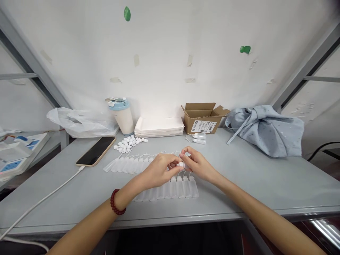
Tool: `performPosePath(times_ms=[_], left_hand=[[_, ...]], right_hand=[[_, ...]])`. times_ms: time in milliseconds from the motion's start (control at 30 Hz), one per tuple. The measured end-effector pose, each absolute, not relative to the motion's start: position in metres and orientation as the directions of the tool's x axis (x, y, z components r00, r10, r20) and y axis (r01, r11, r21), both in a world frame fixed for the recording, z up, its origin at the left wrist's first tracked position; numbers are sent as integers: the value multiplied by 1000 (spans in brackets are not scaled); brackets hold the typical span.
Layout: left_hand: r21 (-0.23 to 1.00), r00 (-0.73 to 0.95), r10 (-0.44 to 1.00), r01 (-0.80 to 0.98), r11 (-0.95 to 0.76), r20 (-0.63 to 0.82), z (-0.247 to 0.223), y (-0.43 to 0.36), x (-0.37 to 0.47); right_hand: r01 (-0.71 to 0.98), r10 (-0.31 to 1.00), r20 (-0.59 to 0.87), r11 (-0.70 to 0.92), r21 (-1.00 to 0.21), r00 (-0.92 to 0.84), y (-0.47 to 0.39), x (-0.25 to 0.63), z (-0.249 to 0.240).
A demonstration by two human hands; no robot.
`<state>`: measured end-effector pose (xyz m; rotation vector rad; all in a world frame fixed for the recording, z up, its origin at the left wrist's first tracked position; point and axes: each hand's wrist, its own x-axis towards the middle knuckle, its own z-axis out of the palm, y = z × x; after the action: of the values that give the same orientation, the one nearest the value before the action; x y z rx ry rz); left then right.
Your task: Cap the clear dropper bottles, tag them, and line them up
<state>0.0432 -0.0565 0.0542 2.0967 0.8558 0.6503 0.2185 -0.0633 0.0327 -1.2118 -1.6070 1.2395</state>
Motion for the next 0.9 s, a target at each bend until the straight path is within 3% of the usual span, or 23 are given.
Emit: performPosePath(times_ms=[100,333,500,600,700,767,900], left_hand=[[791,624,758,360,-495,191,55,-56,44],[911,631,771,365,-194,-89,57,-52,43],[909,646,753,379,-172,-127,59,-53,42],[830,647,762,417,-371,15,55,-55,43],[589,665,681,430,-685,307,46,-56,44],[468,666,606,408,-784,435,42,-55,44],[543,603,649,385,-746,465,43,-53,44]], right_hand=[[204,965,19,75,-976,-262,-62,219,33],[293,959,111,188,-937,-259,-64,218,32],[330,958,119,204,-922,-260,-65,217,30],[333,959,112,197,-922,-259,-65,218,29],[283,964,69,143,-948,-256,-64,219,30],[240,967,31,94,-966,-252,-63,219,32],[139,953,-11,33,-990,-303,-60,222,37]])
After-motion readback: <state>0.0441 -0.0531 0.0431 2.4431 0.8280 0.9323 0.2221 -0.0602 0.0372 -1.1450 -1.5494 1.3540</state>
